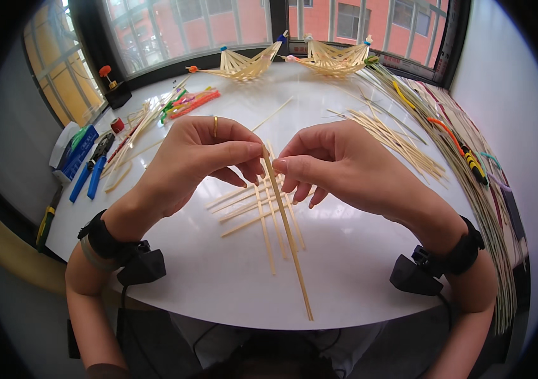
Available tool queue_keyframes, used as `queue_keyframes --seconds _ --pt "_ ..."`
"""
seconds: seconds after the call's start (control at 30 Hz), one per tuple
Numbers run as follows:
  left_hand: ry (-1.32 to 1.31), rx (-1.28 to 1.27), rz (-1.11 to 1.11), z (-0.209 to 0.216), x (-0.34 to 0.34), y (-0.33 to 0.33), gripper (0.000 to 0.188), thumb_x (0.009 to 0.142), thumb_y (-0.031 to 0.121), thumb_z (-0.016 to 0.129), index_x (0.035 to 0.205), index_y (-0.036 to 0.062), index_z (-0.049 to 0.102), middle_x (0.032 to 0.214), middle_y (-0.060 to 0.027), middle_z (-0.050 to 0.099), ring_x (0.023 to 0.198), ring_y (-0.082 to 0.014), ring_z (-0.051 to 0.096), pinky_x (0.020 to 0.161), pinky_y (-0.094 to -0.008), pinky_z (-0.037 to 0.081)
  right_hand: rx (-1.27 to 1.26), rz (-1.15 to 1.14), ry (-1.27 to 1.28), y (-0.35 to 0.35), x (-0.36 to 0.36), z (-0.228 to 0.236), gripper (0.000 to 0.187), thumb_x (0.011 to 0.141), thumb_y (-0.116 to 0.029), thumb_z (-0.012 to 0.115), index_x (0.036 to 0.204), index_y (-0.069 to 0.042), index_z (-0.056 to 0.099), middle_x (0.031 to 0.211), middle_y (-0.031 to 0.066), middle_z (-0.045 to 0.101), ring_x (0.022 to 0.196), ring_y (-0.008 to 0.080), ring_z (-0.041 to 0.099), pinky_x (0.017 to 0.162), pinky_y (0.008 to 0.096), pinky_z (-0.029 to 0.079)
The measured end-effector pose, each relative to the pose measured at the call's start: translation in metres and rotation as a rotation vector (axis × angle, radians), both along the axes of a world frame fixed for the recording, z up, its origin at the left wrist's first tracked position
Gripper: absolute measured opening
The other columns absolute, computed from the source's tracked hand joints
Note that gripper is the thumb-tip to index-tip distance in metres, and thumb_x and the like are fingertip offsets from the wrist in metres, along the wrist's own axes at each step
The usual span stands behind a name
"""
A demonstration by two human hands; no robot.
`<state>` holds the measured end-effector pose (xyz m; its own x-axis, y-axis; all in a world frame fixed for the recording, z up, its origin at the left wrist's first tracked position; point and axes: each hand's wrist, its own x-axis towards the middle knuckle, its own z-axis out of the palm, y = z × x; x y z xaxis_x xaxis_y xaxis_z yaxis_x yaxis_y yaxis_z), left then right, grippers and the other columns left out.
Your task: Weaving thin bamboo strips together into a grid pattern.
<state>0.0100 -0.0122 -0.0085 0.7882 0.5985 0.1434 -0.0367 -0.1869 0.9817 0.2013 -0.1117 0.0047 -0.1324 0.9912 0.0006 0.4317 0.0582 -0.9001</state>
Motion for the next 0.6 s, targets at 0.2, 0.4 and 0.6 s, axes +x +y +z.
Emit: queue_keyframes --seconds 0.2,0.4,0.6 --pt "0.111 0.07 -0.09 0.0016 -0.0002 -0.0061 0.016 0.088 0.014 0.064 0.092 -0.0014 0.064 0.079 -0.0062 0.066 0.072 -0.0096 0.064 0.067 -0.0226 0.055 0.004 0.07 0.03 -0.0011 -0.0039 0.0016 0.024 0.092 -0.019 0.055 0.09 0.003 0.066 0.074 0.0068 0.067 0.065 0.0099 0.065 0.057 0.0208 0.053" --pt "0.143 0.063 -0.196 -0.001 -0.0004 -0.0043 0.017 0.09 0.016 0.062 0.093 -0.0005 0.062 0.081 -0.0048 0.065 0.071 -0.0085 0.063 0.065 -0.0208 0.053 -0.026 0.101 0.008 -0.0032 -0.0029 0.0035 0.023 0.092 -0.017 0.056 0.088 0.003 0.066 0.073 0.007 0.067 0.063 0.0099 0.065 0.058 0.0212 0.053" --pt "0.159 0.043 -0.214 0.0033 -0.0015 -0.0047 0.019 0.09 0.018 0.062 0.094 -0.0002 0.062 0.081 -0.005 0.065 0.07 -0.0084 0.063 0.063 -0.0203 0.053 -0.027 0.114 0.043 -0.0028 -0.0025 0.0037 0.024 0.092 -0.016 0.056 0.088 0.004 0.067 0.074 0.0084 0.068 0.063 0.0106 0.066 0.058 0.0229 0.055"
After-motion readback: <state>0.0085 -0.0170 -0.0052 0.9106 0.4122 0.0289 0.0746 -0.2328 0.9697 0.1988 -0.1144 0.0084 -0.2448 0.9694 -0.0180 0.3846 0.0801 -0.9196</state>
